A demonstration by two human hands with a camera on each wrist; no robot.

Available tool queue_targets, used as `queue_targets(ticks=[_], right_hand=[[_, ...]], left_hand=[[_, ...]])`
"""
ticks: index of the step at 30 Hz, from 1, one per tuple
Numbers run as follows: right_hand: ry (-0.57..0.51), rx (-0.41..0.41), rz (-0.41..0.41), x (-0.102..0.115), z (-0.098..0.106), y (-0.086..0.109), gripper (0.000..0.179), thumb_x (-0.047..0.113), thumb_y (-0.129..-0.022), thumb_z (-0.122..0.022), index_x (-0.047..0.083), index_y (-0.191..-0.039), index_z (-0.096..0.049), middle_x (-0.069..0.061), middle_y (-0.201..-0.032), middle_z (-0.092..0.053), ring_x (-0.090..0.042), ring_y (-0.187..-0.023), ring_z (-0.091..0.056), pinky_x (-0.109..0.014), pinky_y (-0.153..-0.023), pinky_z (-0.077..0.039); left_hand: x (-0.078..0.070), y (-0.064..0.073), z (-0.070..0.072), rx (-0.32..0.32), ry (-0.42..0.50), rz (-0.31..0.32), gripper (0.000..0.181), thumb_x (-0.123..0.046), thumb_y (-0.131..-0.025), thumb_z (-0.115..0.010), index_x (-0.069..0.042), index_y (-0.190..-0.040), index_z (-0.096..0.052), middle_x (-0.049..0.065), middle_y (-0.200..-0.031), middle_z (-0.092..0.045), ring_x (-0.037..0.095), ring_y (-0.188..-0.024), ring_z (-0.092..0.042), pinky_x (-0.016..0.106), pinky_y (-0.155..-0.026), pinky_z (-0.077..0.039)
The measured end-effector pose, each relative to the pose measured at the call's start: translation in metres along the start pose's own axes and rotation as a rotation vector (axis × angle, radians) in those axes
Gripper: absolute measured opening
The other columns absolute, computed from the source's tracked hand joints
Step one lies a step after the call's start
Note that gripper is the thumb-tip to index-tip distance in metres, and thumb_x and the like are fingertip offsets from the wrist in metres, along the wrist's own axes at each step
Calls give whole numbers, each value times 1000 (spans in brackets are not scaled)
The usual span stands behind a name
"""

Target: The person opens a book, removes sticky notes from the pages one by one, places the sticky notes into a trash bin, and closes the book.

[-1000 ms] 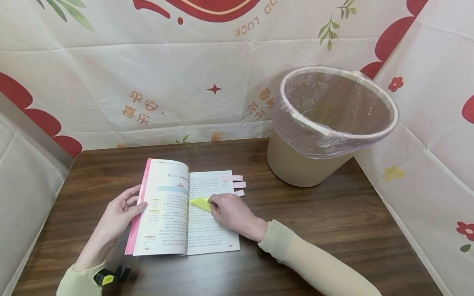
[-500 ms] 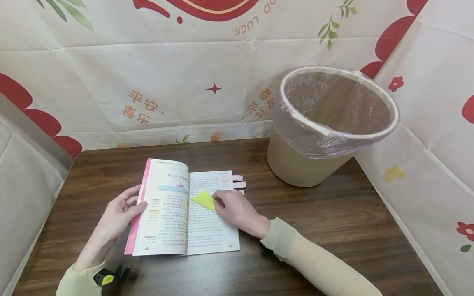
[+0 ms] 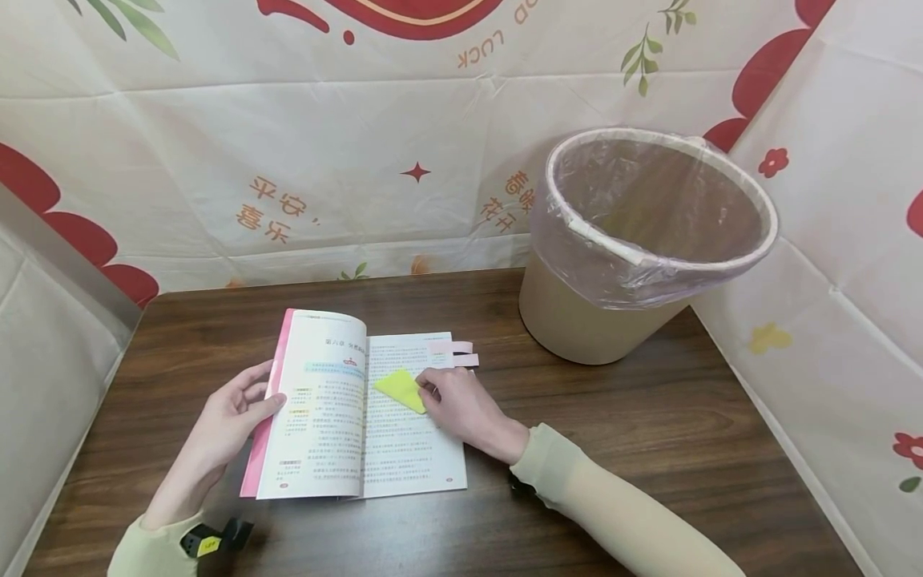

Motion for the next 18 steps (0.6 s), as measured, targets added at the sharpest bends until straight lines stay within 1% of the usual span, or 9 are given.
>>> queue_targets(ticks=[4,9,12,18], right_hand=[[5,-2,-10,-1,1,1,16,5,-98,-68,4,-110,-79,-9,-100,-82,-5,-70,-56,-17,-65,-49],[9,-7,-25,-3,3,2,17,7,-99,-68,3,-112,-79,-10,-104,-82,-7,-74,-59,-19,-68,-52],[7,-15,-25,-3,5,3,17,7,-99,-69,3,-113,-78,-10,-104,-82,-7,-74,-59,-20,-68,-53],[-4,-19,-33,-7,6,3,17,7,-100,-68,3,-112,-78,-10,-101,-81,-6,-71,-58,-17,-66,-51]], left_hand=[[0,0,0,2,3,1,72,-18,-103,-67,0,-162,-29,20,-130,-73,0,-87,-76,23,-73,-63],[0,0,0,4,11,0,72,-17,-103,-67,0,-162,-29,18,-128,-74,0,-87,-76,24,-73,-64],[0,0,1,3,14,1,72,-18,-103,-67,0,-162,-29,16,-128,-75,0,-87,-76,23,-74,-64],[0,0,1,1,17,0,74,-20,-103,-68,-1,-163,-29,9,-125,-77,0,-88,-76,23,-75,-64]])
Point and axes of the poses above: each hand's wrist, its own y-axis away from the middle knuckle, its own z-axis out of the back of the hand, x = y × z, the point moved 8 cm from there along -y, towards the middle knuckle
